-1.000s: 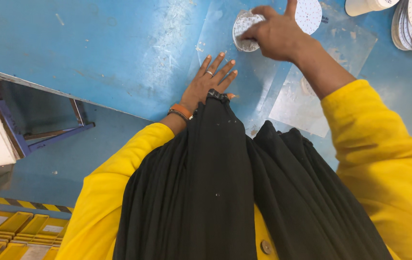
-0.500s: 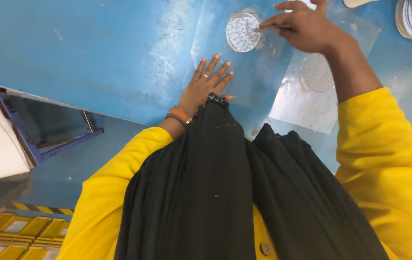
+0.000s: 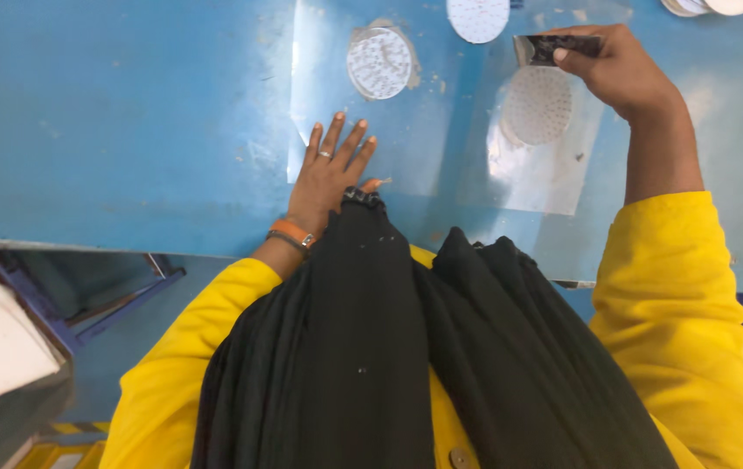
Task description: The person places perforated white discs onto a clear plastic sheet on a blue workbench. They use a small metal spatula to spread a white paste over each disc, then press the plastic sheet down to adhere the discs. The process is repeated for multiple discs.
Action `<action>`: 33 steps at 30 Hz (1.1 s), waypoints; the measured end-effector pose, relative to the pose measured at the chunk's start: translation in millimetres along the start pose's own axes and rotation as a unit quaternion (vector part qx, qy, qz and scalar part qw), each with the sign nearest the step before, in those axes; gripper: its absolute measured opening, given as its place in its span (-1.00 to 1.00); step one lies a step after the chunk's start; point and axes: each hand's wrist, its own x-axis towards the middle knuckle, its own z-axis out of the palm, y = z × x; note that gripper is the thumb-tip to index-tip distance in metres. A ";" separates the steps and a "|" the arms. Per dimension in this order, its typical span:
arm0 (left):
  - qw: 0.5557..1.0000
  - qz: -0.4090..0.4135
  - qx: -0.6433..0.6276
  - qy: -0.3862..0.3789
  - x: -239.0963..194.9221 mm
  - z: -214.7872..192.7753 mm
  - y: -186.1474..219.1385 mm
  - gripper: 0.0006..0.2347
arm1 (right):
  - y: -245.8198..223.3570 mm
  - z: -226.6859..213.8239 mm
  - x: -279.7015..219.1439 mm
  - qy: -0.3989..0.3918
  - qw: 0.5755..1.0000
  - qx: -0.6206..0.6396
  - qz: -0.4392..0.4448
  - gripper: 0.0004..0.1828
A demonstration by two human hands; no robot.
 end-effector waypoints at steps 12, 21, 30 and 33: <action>0.999 -0.006 0.013 -0.030 1.6 0.3 0.1 -0.44 | 55.8 -14.1 8.6 0.082 0.995 0.010 0.046 -0.70; 1.000 -0.003 0.018 -0.025 0.2 2.3 -1.0 -0.43 | 94.9 37.1 5.0 0.157 0.939 -0.301 -0.060 -0.51; 0.998 0.006 0.055 -0.008 -1.3 9.5 -3.9 -0.41 | 126.1 32.6 0.9 -0.004 0.903 -0.429 -0.025 -0.34; 0.998 0.005 0.064 -0.007 -2.7 8.9 -3.6 -0.42 | 87.4 13.7 19.7 -0.008 0.882 -0.468 -0.055 -0.48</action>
